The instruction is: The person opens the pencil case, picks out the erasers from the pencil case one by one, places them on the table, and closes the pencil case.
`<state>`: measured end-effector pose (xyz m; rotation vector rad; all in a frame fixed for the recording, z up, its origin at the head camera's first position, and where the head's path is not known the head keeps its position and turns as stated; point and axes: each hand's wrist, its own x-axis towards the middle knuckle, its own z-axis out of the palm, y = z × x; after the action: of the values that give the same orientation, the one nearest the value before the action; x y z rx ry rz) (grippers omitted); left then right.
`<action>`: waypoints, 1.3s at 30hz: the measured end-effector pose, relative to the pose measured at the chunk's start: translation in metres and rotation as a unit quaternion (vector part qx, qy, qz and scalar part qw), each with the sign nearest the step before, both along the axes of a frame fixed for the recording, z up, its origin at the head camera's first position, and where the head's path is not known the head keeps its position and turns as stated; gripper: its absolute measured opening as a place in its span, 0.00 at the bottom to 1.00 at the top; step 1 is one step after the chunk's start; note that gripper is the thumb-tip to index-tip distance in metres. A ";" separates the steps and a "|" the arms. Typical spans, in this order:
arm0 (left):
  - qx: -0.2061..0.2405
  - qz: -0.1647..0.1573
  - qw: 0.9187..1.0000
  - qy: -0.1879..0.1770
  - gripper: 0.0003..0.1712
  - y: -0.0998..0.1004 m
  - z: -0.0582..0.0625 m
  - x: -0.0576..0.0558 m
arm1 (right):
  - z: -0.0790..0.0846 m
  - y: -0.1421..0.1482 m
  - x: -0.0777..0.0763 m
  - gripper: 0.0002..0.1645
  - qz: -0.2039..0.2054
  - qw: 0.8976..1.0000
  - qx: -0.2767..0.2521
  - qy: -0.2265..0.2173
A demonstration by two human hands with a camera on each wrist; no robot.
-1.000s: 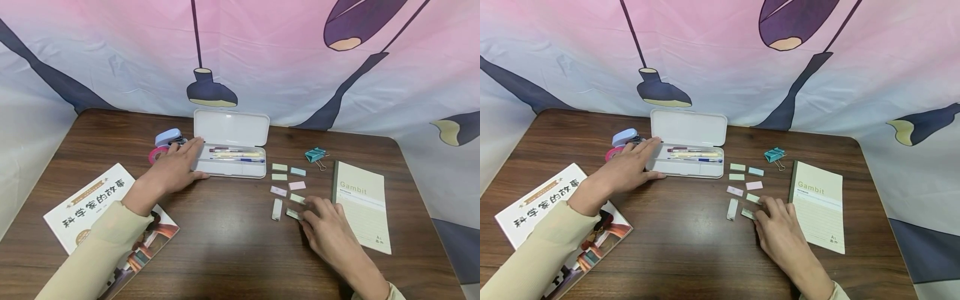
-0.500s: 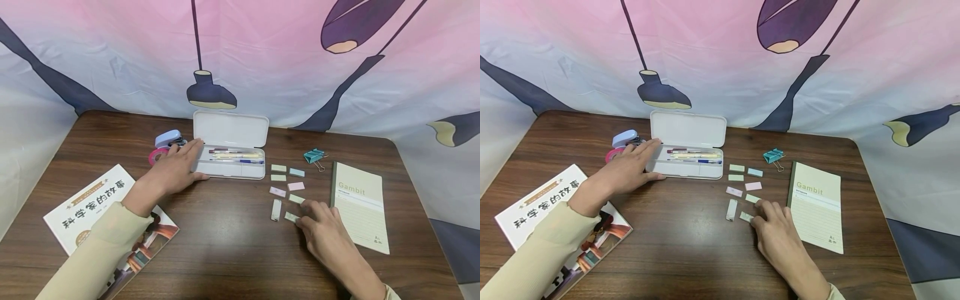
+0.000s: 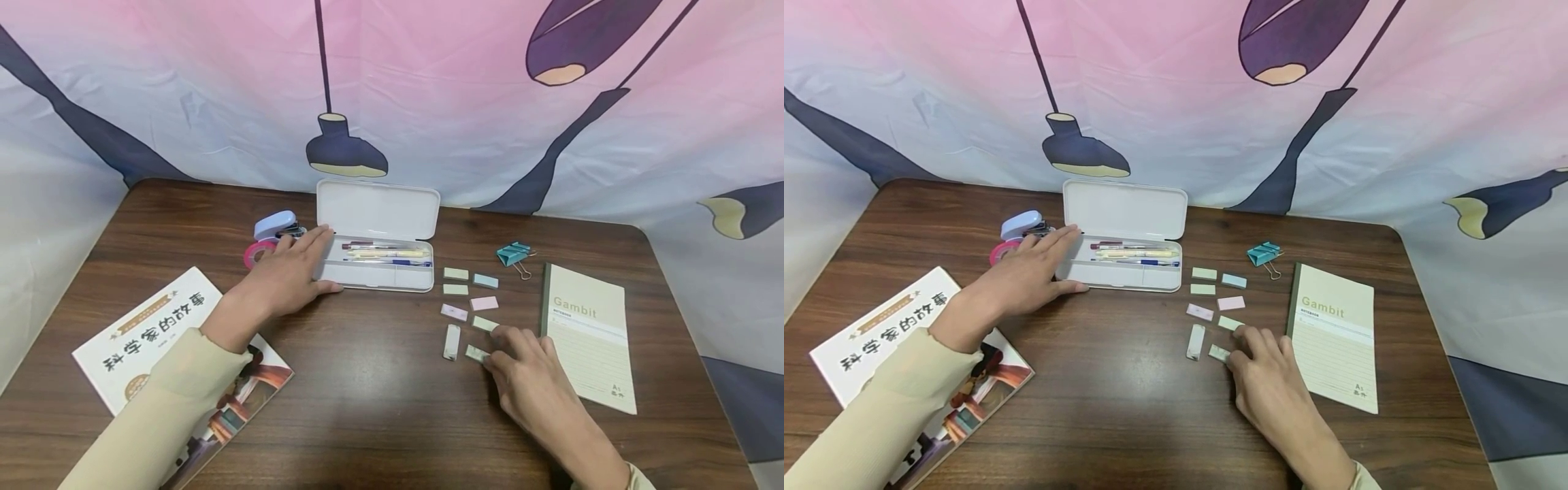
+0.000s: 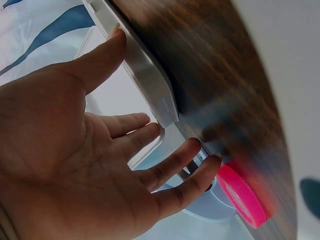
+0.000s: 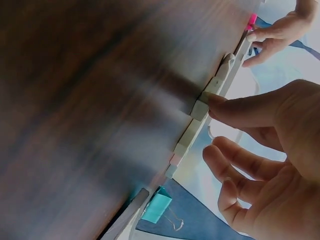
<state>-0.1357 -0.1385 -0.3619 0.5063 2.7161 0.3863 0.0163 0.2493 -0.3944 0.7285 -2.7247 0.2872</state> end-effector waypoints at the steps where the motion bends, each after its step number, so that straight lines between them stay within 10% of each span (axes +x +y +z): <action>1: 0.000 0.000 1.000 0.001 0.57 0.000 0.000 0.000 | 0.000 0.000 0.000 0.11 0.000 1.000 0.002 0.001; 19: 0.003 0.001 1.000 0.001 0.57 -0.002 -0.002 0.000 | 0.030 -0.008 -0.019 0.10 -0.033 0.994 0.033 -0.101; 25: 0.012 0.001 1.000 0.004 0.56 -0.001 0.001 0.001 | 0.053 -0.017 -0.064 0.13 -0.032 0.986 -0.001 -0.162; 34: 0.048 -0.017 0.996 0.073 0.55 -0.008 -0.011 -0.018 | 0.054 -0.041 -0.151 0.33 -0.088 0.948 -0.098 -0.290; 39: 0.070 0.005 0.995 0.071 0.54 -0.005 0.010 -0.024 | 0.050 -0.056 -0.190 0.45 -0.114 0.924 -0.139 -0.337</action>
<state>-0.1600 -0.1433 -0.3518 0.5783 2.8415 0.5674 -0.1738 0.1931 -0.3447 0.2442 -3.2450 1.0056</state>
